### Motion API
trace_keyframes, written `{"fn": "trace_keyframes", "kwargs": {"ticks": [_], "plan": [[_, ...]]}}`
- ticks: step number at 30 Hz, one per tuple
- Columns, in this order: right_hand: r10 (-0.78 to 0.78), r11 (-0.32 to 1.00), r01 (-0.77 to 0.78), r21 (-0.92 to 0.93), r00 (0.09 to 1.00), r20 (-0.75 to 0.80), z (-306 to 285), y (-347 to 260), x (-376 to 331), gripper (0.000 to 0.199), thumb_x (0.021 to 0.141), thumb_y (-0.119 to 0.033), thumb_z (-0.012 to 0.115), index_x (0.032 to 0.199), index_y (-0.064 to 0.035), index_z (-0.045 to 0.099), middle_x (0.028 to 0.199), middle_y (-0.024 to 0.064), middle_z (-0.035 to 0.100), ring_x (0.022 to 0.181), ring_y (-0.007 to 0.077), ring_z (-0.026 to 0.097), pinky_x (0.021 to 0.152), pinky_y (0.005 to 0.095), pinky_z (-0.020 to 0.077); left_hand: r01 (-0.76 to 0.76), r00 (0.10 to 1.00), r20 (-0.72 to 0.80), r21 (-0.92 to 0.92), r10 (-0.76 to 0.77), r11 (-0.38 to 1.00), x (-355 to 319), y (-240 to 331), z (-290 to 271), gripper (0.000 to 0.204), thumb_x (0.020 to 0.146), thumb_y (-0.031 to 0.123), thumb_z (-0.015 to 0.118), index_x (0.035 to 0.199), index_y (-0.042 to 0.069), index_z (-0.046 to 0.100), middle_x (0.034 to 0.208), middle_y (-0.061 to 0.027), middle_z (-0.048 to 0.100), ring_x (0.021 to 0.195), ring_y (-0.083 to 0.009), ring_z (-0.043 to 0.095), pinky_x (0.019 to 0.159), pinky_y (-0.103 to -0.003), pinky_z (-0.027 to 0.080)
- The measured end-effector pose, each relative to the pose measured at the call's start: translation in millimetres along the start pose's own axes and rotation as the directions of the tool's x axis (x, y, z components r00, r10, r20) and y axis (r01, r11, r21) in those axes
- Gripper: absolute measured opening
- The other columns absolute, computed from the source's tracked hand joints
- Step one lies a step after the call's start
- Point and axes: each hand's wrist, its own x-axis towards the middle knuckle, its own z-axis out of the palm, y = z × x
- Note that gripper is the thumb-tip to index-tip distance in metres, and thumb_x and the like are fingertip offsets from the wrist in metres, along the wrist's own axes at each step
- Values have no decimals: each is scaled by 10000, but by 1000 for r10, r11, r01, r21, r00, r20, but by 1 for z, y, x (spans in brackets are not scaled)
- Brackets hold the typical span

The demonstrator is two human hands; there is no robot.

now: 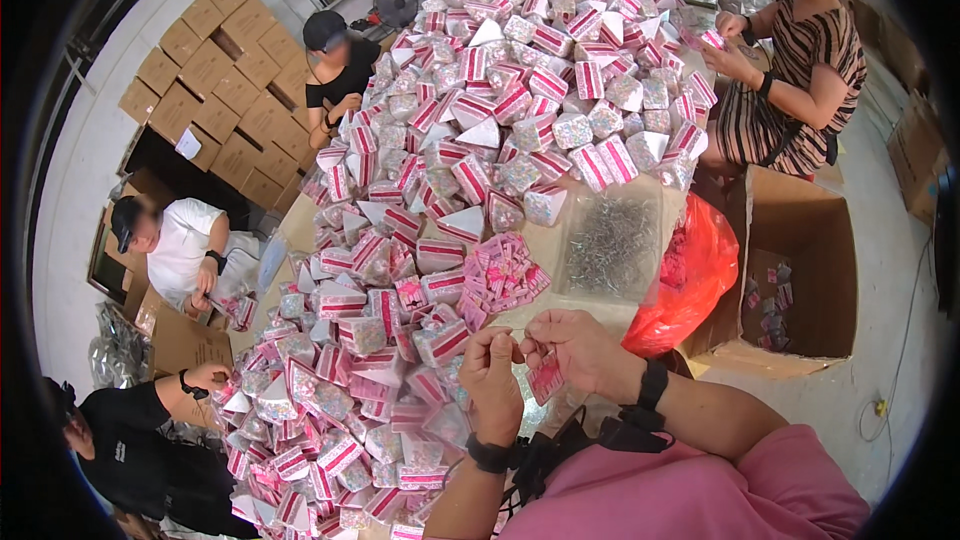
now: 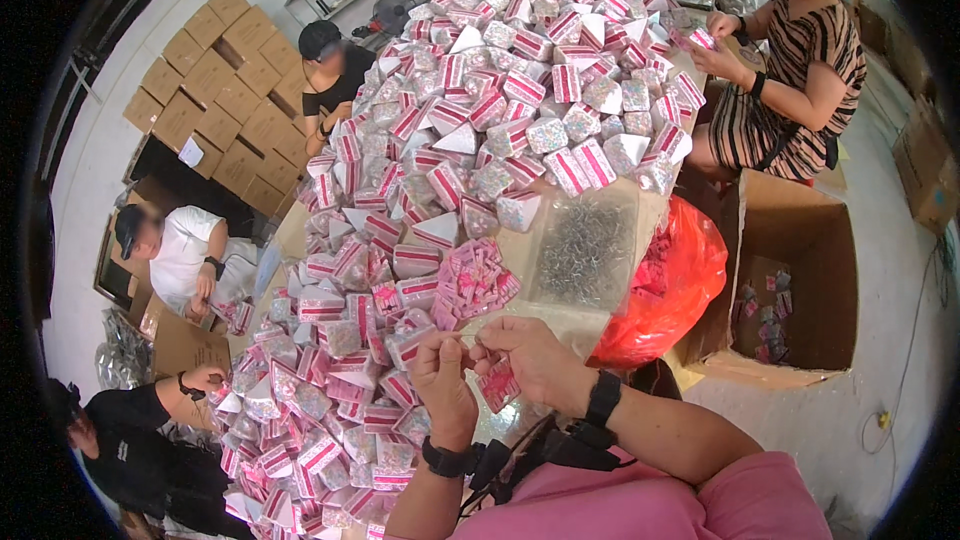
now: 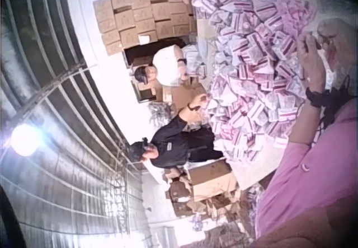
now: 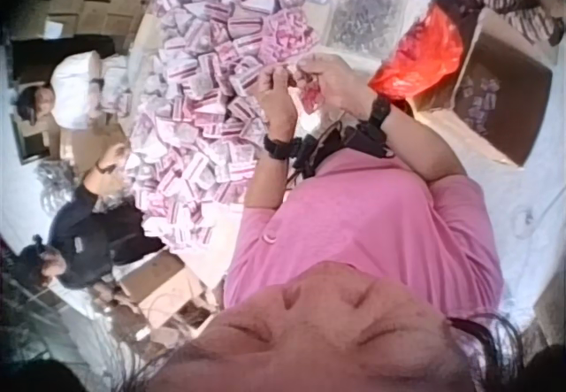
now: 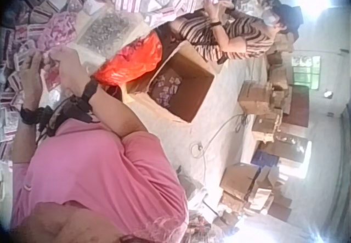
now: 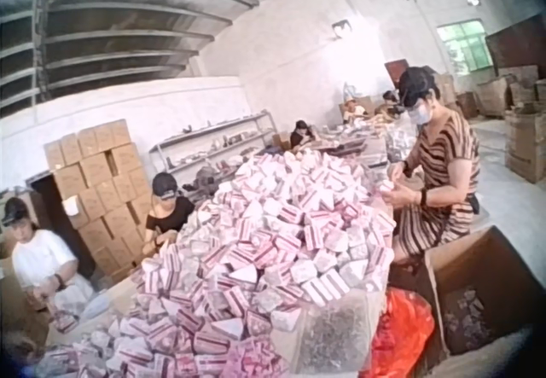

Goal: Packing small white and pink triangular pouches into clear bags and then into a large red bag in a factory setting.

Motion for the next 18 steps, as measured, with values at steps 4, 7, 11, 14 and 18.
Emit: {"fn": "trace_keyframes", "kwargs": {"ticks": [4, 7, 11, 14, 18], "plan": [[-15, 999, 15, -29, 1000, 5, 5, 4, 2, 110, 892, -106, 565, 912, 1, 554, 813, 97, 602, 665, 174, 589, 623, 282, 493, -67, 998, -5, 109, 68, 992, 0, 2, -5, 114, 926, 127, 544, 922, 22, 586, 754, -6, 553, 641, -77, 509, 593, -220, 420], [-18, 998, 18, -54, 1000, -13, 6, 5, 4, 111, 887, -104, 565, 912, 4, 553, 806, 98, 597, 658, 178, 588, 623, 288, 494, -83, 996, -12, 133, 85, 988, 0, 5, -4, 103, 925, 114, 538, 916, 22, 581, 741, -5, 546, 637, -79, 508, 595, -220, 420], [-107, 983, 115, -143, 993, 57, -3, 2, 0, 107, 887, -106, 549, 915, -4, 562, 778, 92, 578, 668, 186, 585, 631, 293, 491, -39, 999, -19, 296, 47, 954, 6, -3, 0, 90, 909, 72, 529, 920, 7, 589, 770, -23, 553, 655, -98, 510, 614, -241, 429], [-110, 985, 118, -127, 991, 73, 0, 7, -1, 136, 887, -138, 536, 898, -13, 589, 768, 76, 578, 701, 172, 582, 636, 287, 484, 64, 995, -87, 155, -51, 986, 11, -21, -15, 69, 896, 45, 524, 867, 2, 569, 781, -63, 548, 681, -137, 549, 634, -274, 463], [-358, 915, 377, -148, 923, 138, -25, 59, 46, 112, 866, -114, 539, 845, -20, 597, 745, 37, 603, 658, 139, 574, 605, 256, 469, -147, 989, 51, 424, 138, 894, 10, -29, -20, 168, 903, 161, 542, 959, 4, 527, 855, -117, 589, 728, -204, 585, 629, -307, 506]]}}
